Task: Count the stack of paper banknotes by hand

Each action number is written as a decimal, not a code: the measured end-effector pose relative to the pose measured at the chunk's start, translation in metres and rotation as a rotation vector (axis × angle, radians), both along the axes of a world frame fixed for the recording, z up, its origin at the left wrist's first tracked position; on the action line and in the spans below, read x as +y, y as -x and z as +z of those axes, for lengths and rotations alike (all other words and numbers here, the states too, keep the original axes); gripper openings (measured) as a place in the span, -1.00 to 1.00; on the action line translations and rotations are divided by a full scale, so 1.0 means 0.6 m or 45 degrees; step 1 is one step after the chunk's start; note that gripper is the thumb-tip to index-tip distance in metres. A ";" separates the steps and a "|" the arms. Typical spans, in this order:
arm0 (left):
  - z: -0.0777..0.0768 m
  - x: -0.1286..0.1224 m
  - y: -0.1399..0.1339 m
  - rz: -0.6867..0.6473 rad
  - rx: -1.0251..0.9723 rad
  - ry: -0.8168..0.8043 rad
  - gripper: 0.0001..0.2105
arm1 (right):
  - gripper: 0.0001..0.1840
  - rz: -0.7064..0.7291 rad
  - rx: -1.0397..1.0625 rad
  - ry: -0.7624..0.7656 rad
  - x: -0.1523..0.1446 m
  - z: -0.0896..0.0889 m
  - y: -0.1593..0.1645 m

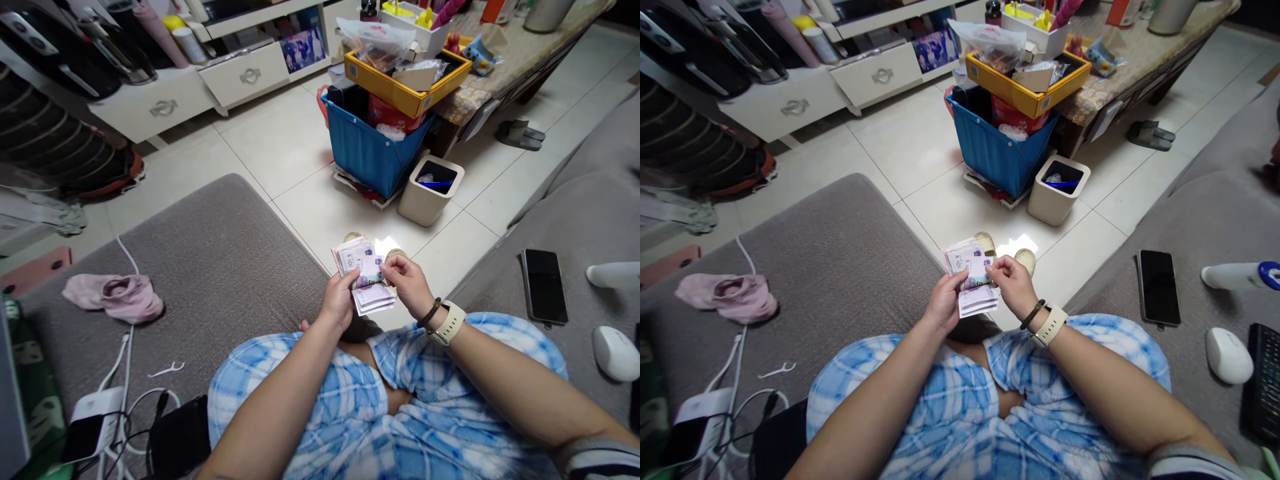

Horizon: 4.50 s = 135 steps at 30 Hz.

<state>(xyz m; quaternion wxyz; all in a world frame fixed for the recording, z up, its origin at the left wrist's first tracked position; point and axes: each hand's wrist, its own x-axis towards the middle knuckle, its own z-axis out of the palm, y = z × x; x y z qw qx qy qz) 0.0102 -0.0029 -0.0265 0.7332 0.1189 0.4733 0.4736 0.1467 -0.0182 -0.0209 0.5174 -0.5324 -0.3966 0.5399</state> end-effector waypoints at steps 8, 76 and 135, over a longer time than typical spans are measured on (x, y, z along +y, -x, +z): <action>-0.007 -0.008 0.004 -0.044 0.061 -0.039 -0.69 | -0.72 -0.117 -0.023 0.054 0.000 -0.009 0.004; 0.004 -0.007 0.005 0.039 0.010 -0.090 -0.73 | -0.72 0.111 0.050 0.008 -0.011 0.002 0.008; -0.021 -0.003 0.006 0.065 0.029 -0.127 -0.69 | -0.68 0.061 0.004 0.006 -0.011 -0.011 0.015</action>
